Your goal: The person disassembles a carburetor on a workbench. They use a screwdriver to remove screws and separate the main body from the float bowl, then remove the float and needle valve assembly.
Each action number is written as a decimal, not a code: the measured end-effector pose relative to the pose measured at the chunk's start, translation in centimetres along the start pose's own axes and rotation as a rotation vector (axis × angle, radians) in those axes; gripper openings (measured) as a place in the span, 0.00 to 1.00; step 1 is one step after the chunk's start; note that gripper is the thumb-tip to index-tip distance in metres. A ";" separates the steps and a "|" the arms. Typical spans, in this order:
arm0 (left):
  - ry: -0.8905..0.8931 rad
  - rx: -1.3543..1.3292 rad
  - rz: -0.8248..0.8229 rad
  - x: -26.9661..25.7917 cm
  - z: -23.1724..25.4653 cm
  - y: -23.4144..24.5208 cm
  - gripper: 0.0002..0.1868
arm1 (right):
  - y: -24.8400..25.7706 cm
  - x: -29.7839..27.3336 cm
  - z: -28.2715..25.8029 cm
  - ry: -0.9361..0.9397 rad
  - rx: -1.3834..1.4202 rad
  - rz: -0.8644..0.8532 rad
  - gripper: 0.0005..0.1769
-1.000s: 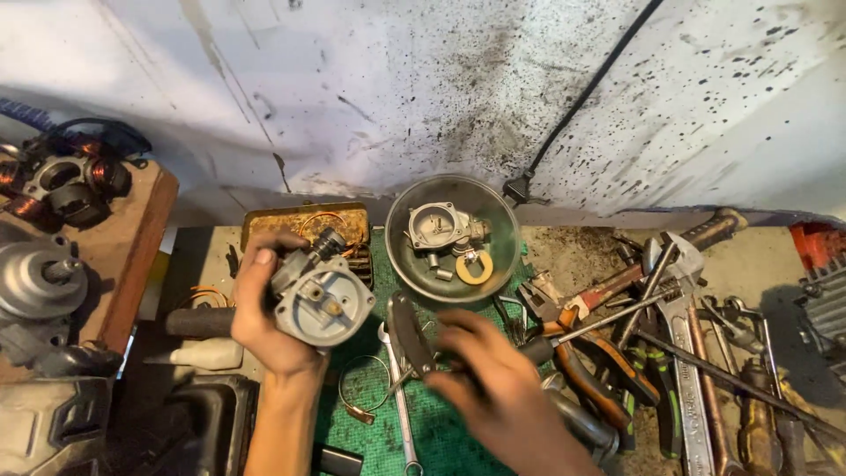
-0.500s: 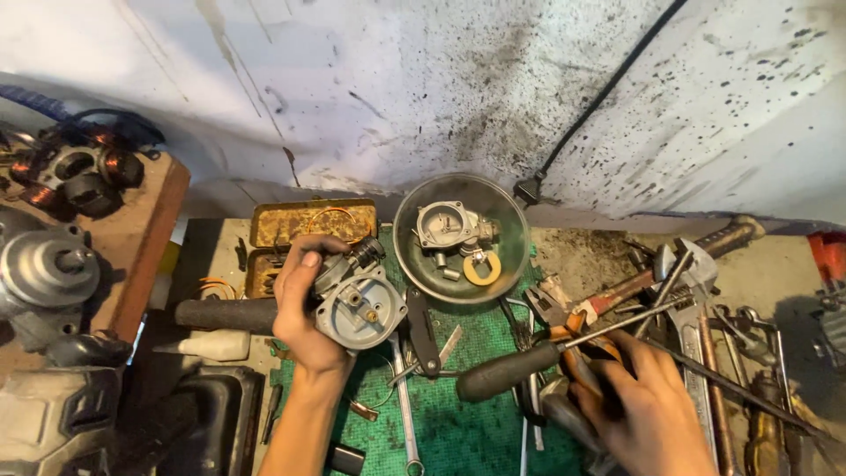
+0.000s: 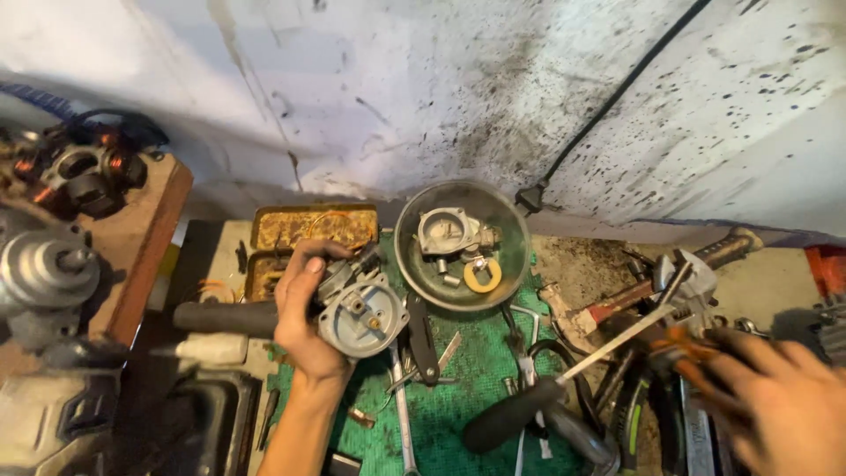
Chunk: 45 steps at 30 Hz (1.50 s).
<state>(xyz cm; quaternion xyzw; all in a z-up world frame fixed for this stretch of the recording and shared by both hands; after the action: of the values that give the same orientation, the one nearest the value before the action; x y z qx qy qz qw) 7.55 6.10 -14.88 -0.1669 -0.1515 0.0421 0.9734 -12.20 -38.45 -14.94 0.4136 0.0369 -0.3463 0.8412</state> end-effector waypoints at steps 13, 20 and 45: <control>-0.091 0.038 0.013 1.4 2.6 -3.3 0.19 | -5.2 1.3 -6.5 0.059 2.127 -0.215 0.39; -0.154 0.037 -0.026 0.9 2.4 -4.3 0.18 | -12.5 1.5 -26.0 0.215 1.861 0.008 0.35; -0.405 -0.004 0.248 -2.2 1.1 -0.6 0.21 | 7.5 -5.4 -21.5 0.211 1.269 0.659 0.17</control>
<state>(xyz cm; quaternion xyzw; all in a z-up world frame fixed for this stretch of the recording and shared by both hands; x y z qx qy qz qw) 5.14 5.62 -14.34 -0.1744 -0.3219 0.1938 0.9102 -6.88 -16.79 -22.12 0.8433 -0.2172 0.0124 0.4915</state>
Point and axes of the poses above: each hand's wrist, its own x-axis towards the middle knuckle, its own y-axis out of the back of the hand, z = x × y, the point moved 4 cm from there along x, towards the middle knuckle, and after that the axes turned 10 degrees about -y, right-handed, at the moved point
